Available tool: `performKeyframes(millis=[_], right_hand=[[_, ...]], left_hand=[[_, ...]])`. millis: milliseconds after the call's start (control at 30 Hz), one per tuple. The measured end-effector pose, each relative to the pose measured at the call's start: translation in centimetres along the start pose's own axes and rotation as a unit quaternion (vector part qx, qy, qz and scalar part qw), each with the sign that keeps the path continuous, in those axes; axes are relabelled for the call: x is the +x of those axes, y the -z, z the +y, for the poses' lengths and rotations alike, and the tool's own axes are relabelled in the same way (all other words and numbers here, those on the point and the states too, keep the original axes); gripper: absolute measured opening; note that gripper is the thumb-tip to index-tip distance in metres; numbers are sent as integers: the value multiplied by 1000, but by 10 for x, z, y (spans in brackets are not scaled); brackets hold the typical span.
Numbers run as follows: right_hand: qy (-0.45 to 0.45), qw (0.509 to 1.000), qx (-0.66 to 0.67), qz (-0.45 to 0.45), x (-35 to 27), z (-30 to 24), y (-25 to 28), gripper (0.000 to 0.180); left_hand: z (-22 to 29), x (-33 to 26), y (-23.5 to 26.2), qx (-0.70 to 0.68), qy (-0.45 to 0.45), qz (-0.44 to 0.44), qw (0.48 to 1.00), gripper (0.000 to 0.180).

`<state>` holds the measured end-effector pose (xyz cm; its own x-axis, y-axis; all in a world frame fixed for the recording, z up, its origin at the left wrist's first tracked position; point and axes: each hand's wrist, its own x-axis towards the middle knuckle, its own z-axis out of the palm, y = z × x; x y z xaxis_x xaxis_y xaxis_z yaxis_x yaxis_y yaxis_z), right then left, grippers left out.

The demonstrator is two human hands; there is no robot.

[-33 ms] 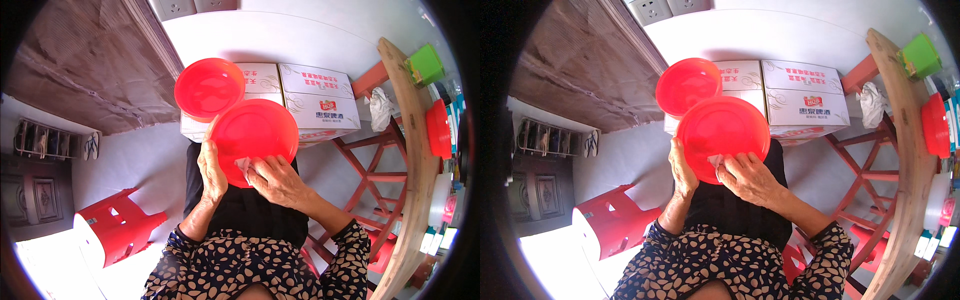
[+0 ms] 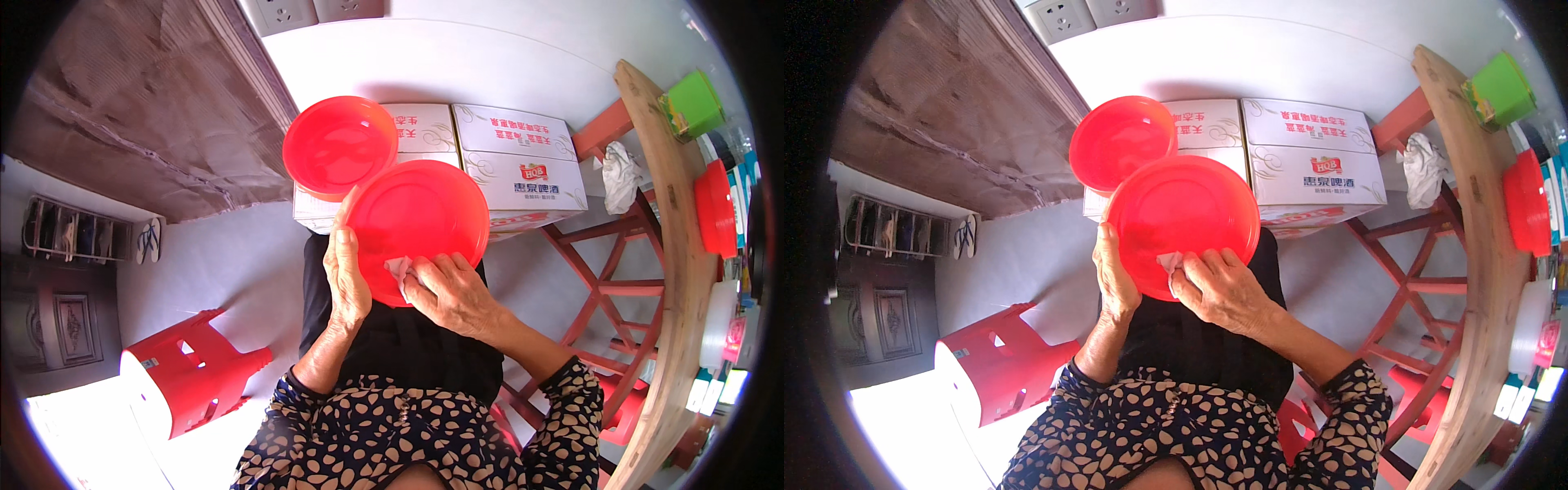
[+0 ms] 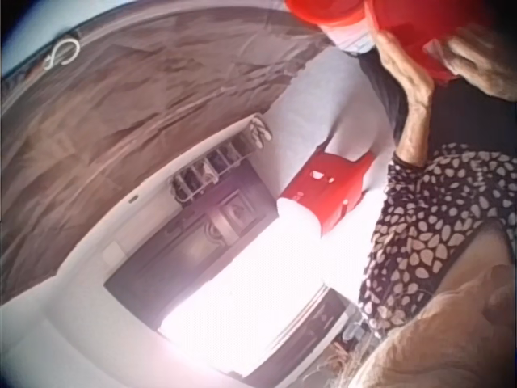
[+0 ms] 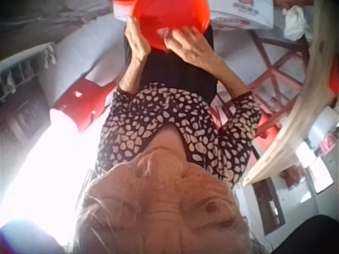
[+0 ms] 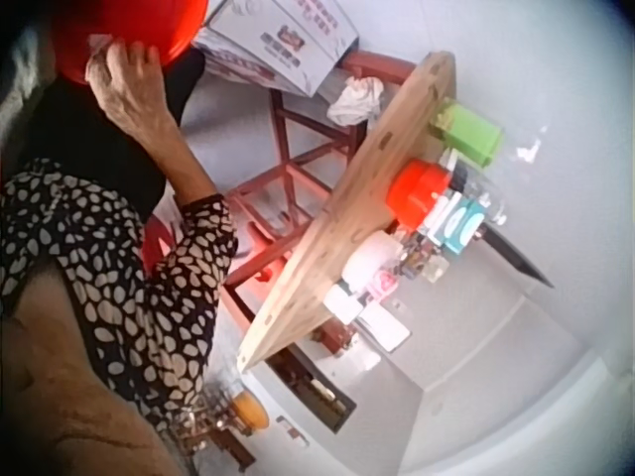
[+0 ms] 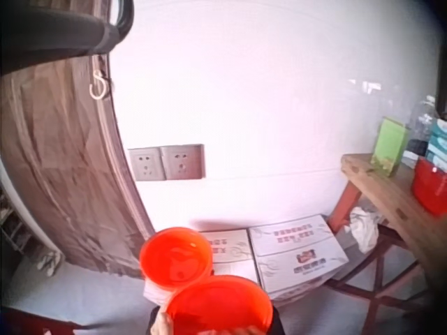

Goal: The person wipes the interior and exterior of a red plastic bowl with a white cloth, then places it on a wooden table. They proceed to wipe a small pink container and a clear plastic bowl, handling each item individually with the cloth.

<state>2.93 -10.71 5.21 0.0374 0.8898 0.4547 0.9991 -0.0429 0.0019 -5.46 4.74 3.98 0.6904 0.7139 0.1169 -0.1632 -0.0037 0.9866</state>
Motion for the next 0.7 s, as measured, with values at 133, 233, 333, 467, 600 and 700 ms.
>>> performKeyframes(millis=[133, 233, 333, 467, 600, 700], right_hand=[[-40, 995, -32, 90, 10, -8, -7, 20], [-77, 991, 21, 106, 21, -16, -13, 26], [-98, 989, 95, 64, 20, -16, -15, 35], [-108, 978, 177, -30, 15, -6, 7, 37], [-89, 991, 76, -61, 4, 9, 15, 20], [-102, 989, 33, -102, -3, 23, 17, 13]], left_hand=[[11, -10, -14, -230, 32, -41, 972, 62], [-18, -37, -11, -286, 145, -74, 944, 60], [-22, -40, -14, -328, 107, -40, 938, 51], [-29, -38, -6, -273, 121, -29, 954, 56], [-27, -35, -10, -319, 144, -29, 936, 56], [-17, -34, -15, -319, 154, -19, 935, 54]])
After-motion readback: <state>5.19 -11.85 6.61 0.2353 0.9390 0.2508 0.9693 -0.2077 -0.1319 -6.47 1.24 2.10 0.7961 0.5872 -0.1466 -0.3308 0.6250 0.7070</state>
